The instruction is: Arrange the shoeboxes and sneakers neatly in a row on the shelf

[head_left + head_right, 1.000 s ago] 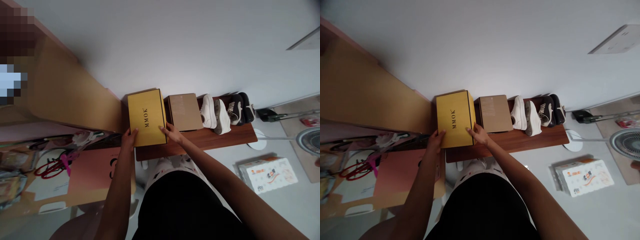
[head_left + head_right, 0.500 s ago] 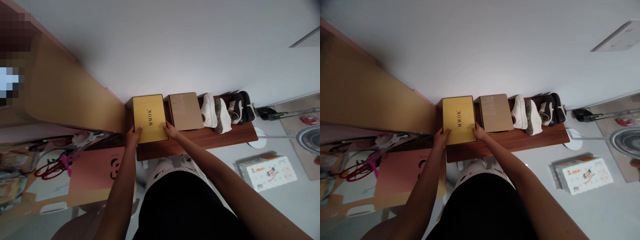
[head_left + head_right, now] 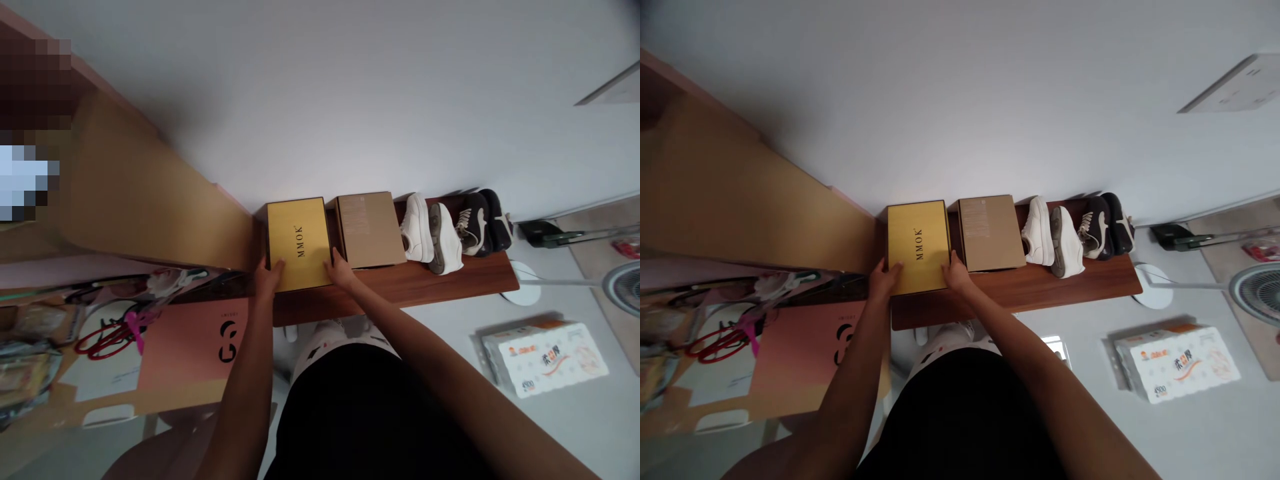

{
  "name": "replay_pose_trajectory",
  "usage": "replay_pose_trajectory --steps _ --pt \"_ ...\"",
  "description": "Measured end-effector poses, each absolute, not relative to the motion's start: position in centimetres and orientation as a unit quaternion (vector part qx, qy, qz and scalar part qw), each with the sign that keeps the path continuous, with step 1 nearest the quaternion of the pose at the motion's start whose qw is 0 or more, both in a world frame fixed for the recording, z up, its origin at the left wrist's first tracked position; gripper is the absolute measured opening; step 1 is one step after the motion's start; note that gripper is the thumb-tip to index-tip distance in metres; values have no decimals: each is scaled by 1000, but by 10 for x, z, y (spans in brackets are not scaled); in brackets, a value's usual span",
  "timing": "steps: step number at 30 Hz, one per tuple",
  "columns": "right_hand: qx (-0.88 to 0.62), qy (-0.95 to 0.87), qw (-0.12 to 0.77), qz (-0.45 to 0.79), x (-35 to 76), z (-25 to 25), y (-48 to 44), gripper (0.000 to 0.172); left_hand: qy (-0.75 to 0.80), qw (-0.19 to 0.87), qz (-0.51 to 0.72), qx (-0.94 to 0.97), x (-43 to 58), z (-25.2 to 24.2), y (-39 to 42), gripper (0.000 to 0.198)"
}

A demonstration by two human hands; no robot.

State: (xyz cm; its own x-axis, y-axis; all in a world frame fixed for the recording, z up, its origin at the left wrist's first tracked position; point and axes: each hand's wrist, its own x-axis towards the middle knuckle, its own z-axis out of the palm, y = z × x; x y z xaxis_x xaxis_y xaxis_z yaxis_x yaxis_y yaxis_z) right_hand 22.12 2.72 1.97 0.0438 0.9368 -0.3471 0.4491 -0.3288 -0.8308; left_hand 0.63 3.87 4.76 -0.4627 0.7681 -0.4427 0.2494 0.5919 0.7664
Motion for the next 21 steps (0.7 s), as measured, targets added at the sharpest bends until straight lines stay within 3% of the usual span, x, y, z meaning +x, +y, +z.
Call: replay_pose_trajectory --steps 4,9,14,18,21 --pt "-665 -518 324 431 251 33 16 62 799 307 339 391 22 57 47 71" --pt "-668 -508 386 382 333 44 14 58 705 388 402 437 97 68 50 59" --pt "-726 -488 366 317 402 44 27 57 638 509 371 443 181 52 50 65" --pt "-758 -466 339 306 422 33 44 58 691 482 335 422 215 27 61 79" --pt "-766 -453 315 330 423 21 56 58 732 463 321 383 220 13 68 72"
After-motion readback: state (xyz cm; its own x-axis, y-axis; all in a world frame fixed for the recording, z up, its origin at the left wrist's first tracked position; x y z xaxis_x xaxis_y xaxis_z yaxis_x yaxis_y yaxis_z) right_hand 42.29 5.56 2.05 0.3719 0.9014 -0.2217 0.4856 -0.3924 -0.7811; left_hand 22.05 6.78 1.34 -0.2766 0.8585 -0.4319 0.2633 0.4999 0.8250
